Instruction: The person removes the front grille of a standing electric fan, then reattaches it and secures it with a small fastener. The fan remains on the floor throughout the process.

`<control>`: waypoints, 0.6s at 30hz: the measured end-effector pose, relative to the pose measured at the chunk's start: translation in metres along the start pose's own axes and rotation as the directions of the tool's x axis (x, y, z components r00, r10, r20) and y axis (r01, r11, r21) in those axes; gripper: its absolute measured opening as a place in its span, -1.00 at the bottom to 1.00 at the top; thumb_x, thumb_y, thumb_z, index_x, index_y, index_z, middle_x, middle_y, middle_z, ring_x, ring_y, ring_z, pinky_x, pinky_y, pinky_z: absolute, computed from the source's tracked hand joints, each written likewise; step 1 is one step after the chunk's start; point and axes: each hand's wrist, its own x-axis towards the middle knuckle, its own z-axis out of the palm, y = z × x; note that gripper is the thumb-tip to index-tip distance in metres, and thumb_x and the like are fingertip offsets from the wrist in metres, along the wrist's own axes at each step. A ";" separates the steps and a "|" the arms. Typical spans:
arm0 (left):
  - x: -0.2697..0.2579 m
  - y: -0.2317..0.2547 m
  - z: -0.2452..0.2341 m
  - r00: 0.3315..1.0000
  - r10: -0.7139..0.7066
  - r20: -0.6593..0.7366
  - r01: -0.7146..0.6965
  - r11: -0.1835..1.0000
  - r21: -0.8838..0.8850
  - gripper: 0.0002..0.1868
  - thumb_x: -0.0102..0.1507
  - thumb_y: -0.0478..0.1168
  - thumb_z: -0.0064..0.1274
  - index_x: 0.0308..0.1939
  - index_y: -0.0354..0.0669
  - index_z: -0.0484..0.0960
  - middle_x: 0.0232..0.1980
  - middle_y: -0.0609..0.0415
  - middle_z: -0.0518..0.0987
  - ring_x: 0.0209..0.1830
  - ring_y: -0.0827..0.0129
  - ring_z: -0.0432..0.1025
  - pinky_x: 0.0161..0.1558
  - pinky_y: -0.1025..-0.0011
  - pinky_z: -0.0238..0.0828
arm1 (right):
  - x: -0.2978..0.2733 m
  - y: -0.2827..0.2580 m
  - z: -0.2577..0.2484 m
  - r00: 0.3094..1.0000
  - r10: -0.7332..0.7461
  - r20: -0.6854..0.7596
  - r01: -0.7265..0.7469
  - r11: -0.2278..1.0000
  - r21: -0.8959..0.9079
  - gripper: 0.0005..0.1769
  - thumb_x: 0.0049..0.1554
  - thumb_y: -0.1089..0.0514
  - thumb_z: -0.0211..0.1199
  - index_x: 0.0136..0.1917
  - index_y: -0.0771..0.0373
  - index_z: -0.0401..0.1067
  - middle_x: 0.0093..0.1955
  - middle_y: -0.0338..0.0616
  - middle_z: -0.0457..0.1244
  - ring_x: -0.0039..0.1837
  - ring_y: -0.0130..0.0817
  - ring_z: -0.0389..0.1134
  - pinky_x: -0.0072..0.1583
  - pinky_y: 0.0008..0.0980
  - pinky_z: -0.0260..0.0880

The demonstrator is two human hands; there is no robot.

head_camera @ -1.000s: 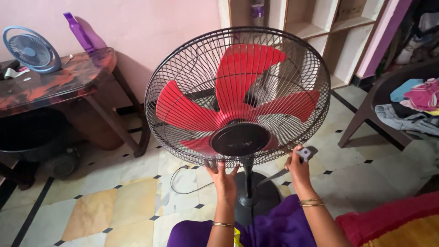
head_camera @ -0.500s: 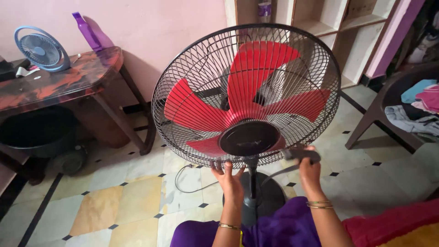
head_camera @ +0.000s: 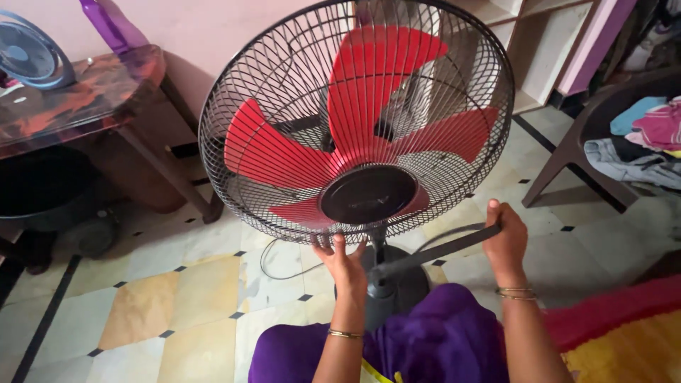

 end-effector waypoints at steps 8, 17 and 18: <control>0.001 -0.004 -0.005 1.000 0.001 -0.022 -0.001 1.000 0.017 0.16 0.09 -0.02 0.31 0.57 0.18 -0.19 0.61 0.08 -0.11 0.49 0.06 0.04 0.15 -0.36 0.43 | 0.031 0.002 -0.050 0.981 0.088 0.172 -0.076 0.994 -0.076 -0.45 0.27 -0.27 0.32 -0.23 0.27 0.46 -0.33 0.07 0.29 -0.20 -0.04 0.34 -0.09 -0.15 0.31; 0.000 -0.003 -0.002 1.000 0.018 -0.011 -0.018 0.999 0.044 0.17 0.07 0.01 0.32 0.56 0.16 -0.19 0.60 0.07 -0.08 0.49 0.05 0.07 0.12 -0.30 0.48 | 0.151 -0.045 -0.153 0.911 -0.030 0.411 -0.152 0.903 0.403 -0.70 0.17 0.24 0.27 0.19 0.25 0.45 0.05 -0.19 0.37 0.00 -0.47 0.36 -0.07 -0.44 0.33; -0.001 -0.003 -0.002 1.000 0.024 -0.009 -0.023 0.999 0.049 0.17 0.07 0.01 0.32 0.56 0.16 -0.18 0.60 0.05 -0.07 0.48 0.05 0.08 0.12 -0.28 0.49 | 0.160 -0.058 -0.165 0.921 -0.003 0.389 -0.183 0.878 0.441 -0.77 0.19 0.25 0.27 0.14 0.25 0.45 0.05 -0.21 0.39 0.04 -0.50 0.40 0.02 -0.49 0.40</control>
